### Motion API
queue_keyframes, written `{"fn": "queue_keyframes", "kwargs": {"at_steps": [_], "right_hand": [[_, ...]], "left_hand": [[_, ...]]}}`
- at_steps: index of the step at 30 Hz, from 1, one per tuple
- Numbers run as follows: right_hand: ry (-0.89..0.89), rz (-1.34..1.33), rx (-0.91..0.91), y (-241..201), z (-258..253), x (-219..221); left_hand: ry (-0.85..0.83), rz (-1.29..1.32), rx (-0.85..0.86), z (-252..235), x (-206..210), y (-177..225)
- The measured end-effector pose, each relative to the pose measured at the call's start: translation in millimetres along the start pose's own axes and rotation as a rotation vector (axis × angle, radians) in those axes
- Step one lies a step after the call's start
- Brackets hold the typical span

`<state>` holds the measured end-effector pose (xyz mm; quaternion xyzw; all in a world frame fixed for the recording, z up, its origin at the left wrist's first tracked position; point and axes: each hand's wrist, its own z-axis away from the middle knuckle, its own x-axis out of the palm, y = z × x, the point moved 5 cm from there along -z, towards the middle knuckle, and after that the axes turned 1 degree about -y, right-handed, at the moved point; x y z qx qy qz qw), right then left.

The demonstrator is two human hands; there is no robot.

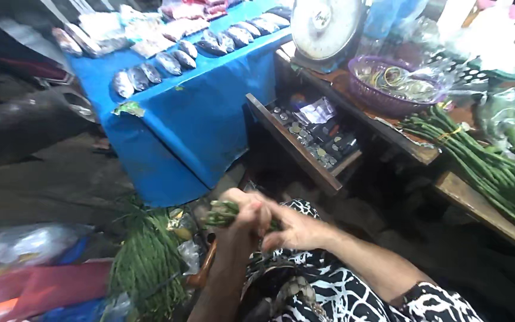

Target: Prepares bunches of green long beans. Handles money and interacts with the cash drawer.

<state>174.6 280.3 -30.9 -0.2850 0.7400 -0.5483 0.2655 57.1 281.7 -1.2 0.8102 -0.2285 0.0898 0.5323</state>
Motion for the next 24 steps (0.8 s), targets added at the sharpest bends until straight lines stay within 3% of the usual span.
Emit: {"fn": "queue_keyframes", "kwargs": {"at_steps": [3, 5, 8, 10, 13, 15, 17, 20, 22, 24], "right_hand": [[-0.167, -0.065, 0.322, 19, 1, 21], [-0.093, 0.049, 0.418, 20, 3, 14], [0.104, 0.36, 0.389, 21, 0, 2], [0.191, 0.575, 0.346, 20, -5, -3], [0.249, 0.792, 0.315, 17, -10, -6], [0.271, 0.833, 0.269, 20, -13, -4], [0.222, 0.805, 0.248, 27, -15, -3], [0.104, 0.71, 0.199, 28, -16, -7], [0.121, 0.553, 0.097, 10, -15, -8], [0.104, 0.318, -0.026, -11, -16, -1]], "left_hand": [[0.027, 0.254, 0.066, -11, -7, 23], [0.092, 0.299, 0.101, -11, -17, 20], [0.372, 0.083, 0.02, -1, -24, 1], [0.433, -0.032, -0.087, 5, -17, -16], [0.468, -0.006, -0.209, 12, -10, -27], [0.446, 0.027, -0.112, 12, -12, -14], [0.401, -0.02, 0.101, 10, -21, 13], [0.374, -0.48, 0.353, 12, -33, 68], [0.239, -0.927, 0.195, 17, -27, 92], [-0.093, -1.177, -0.161, 17, -13, 86]]}}
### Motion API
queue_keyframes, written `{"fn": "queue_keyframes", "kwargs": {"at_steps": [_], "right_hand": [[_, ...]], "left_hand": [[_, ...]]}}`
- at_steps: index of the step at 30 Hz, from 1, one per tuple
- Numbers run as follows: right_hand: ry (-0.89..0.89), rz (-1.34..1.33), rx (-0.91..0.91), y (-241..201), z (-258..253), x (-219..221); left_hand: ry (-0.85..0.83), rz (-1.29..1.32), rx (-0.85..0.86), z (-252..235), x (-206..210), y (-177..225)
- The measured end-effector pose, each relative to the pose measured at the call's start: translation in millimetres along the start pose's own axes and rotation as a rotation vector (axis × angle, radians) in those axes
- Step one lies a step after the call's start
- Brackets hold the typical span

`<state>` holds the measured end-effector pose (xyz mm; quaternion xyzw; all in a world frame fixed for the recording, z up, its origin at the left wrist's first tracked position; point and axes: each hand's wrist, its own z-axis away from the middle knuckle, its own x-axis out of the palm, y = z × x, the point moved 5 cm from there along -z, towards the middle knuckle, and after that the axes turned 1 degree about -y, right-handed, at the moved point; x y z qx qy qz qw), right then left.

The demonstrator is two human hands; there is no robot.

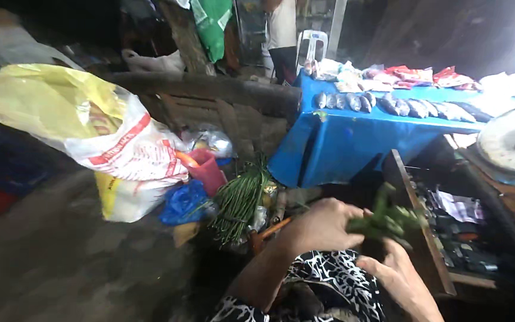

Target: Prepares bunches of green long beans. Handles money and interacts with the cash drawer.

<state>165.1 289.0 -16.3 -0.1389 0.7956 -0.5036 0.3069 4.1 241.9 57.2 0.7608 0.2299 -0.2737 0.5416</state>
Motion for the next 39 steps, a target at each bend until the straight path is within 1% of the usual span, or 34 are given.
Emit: {"fn": "queue_keyframes", "kwargs": {"at_steps": [1, 2, 3, 4, 5, 6, 7, 8, 9, 11, 14, 16, 18, 21, 23, 25, 28, 31, 33, 37, 39], "right_hand": [[-0.055, -0.167, -0.063, -6, -1, 4], [-0.13, -0.326, -0.106, -5, -2, 11], [-0.184, -0.447, -0.112, -3, -2, 17], [-0.186, -0.53, -0.072, 3, -1, 23], [-0.153, -0.575, -0.036, 11, 0, 27], [-0.108, -0.582, -0.003, 17, 1, 28], [-0.046, -0.576, 0.032, 21, 2, 27], [0.029, -0.579, 0.062, 26, 4, 24], [0.111, -0.588, 0.085, 30, 4, 17], [0.245, -0.636, 0.091, 37, 0, -5], [0.382, -0.709, 0.115, 48, -11, -45], [0.486, -0.757, 0.182, 60, -18, -69], [0.577, -0.806, 0.26, 74, -25, -89], [0.674, -0.785, 0.367, 94, -34, -95], [0.708, -0.789, 0.374, 98, -34, -90], [0.734, -0.909, 0.352, 96, -34, -92], [0.765, -0.998, 0.314, 91, -32, -113], [0.791, -0.943, 0.324, 97, -26, -131], [0.77, -0.882, 0.332, 97, -24, -131], [0.633, -0.799, 0.281, 94, -21, -123], [0.645, -0.833, 0.271, 93, -19, -124]], "left_hand": [[-0.208, -0.051, -0.027, -1, 16, -1], [-0.365, -0.033, -0.058, 1, 33, -5], [-0.444, 0.078, -0.11, 9, 46, -11], [-0.493, 0.231, -0.217, 19, 56, -20], [-0.48, 0.38, -0.33, 29, 67, -34], [-0.547, 0.435, -0.462, 30, 81, -46], [-0.673, 0.408, -0.546, 23, 96, -52], [-0.75, 0.384, -0.559, 16, 107, -58], [-0.777, 0.387, -0.524, 11, 116, -65], [-0.757, 0.379, -0.457, 2, 121, -74], [-0.687, 0.253, -0.434, -10, 115, -82], [-0.641, 0.144, -0.397, -15, 115, -90], [-0.547, 0.071, -0.345, -21, 118, -103], [-0.419, -0.036, -0.336, -31, 125, -125], [-0.384, -0.141, -0.406, -33, 129, -141], [-0.36, -0.181, -0.451, -35, 128, -152], [-0.326, -0.16, -0.443, -34, 128, -159], [-0.324, -0.082, -0.438, -29, 148, -168], [-0.334, 0.009, -0.457, -23, 169, -177], [-0.428, 0.234, -0.508, 2, 209, -206], [-0.457, 0.285, -0.502, 7, 217, -213]]}}
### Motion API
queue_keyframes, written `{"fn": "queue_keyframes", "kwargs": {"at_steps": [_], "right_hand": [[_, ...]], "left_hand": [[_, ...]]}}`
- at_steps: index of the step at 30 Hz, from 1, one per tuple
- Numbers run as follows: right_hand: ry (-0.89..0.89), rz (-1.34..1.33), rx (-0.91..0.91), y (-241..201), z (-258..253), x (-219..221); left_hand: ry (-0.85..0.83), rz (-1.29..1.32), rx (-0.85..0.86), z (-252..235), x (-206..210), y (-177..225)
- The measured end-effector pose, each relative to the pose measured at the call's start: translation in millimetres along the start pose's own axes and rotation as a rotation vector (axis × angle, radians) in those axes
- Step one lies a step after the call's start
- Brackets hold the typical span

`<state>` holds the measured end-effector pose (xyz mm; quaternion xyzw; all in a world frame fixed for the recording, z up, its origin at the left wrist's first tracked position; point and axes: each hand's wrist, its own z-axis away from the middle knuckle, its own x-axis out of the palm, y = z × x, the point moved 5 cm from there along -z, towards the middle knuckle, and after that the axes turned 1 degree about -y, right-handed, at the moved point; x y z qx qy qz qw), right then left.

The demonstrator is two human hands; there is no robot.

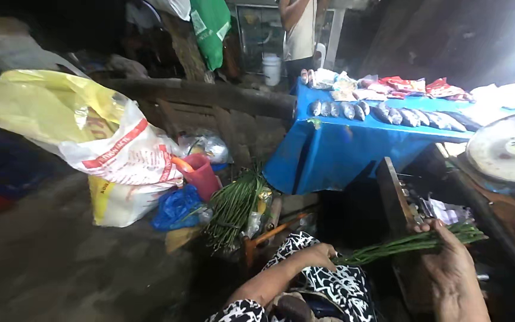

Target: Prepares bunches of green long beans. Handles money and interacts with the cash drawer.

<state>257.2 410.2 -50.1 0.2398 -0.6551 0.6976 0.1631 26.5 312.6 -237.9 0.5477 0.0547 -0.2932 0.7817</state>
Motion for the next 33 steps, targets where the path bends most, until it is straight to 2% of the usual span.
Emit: {"fn": "queue_keyframes", "kwargs": {"at_steps": [8, 15, 33], "right_hand": [[0.003, -0.003, -0.03, 1, 0, -2], [-0.039, 0.049, -0.05, 4, -4, -3], [-0.118, 0.097, -0.069, 2, -1, 0]], "left_hand": [[0.028, 0.088, -0.023, 10, -2, -4], [0.049, -0.028, -0.05, 9, 0, -1], [0.04, -0.186, 0.039, 9, 4, 4]]}}
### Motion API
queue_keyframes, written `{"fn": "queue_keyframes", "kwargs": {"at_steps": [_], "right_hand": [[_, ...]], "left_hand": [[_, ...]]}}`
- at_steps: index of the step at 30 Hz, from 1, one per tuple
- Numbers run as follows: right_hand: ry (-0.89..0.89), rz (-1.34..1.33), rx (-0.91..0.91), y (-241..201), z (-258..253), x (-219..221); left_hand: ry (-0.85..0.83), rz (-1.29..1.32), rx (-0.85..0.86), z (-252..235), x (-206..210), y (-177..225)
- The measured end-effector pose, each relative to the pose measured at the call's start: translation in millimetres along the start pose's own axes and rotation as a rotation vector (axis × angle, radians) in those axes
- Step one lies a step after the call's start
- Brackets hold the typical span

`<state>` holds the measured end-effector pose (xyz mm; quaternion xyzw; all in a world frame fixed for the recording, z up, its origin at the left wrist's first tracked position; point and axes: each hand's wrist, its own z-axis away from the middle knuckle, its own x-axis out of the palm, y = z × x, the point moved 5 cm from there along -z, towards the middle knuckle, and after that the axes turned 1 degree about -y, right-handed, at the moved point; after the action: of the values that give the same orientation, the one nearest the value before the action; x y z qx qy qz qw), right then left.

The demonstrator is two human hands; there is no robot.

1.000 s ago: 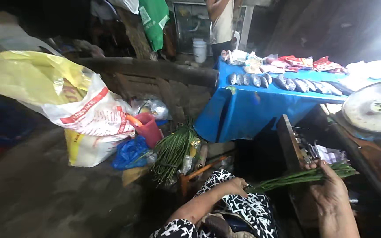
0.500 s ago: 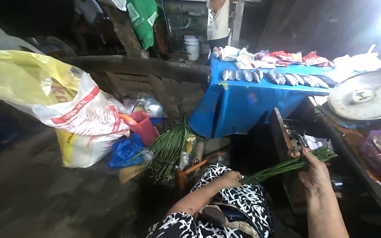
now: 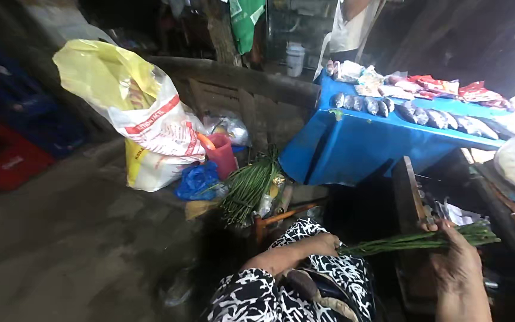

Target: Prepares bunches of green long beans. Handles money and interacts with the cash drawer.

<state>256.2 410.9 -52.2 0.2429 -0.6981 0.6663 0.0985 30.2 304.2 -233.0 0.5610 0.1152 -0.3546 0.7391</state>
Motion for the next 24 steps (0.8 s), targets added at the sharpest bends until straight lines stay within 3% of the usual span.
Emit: {"fn": "queue_keyframes", "kwargs": {"at_steps": [24], "right_hand": [[0.06, -0.045, 0.024, 2.4, -4.4, -5.3]], "left_hand": [[-0.055, -0.053, -0.052, -6.4, 3.6, 0.4]]}}
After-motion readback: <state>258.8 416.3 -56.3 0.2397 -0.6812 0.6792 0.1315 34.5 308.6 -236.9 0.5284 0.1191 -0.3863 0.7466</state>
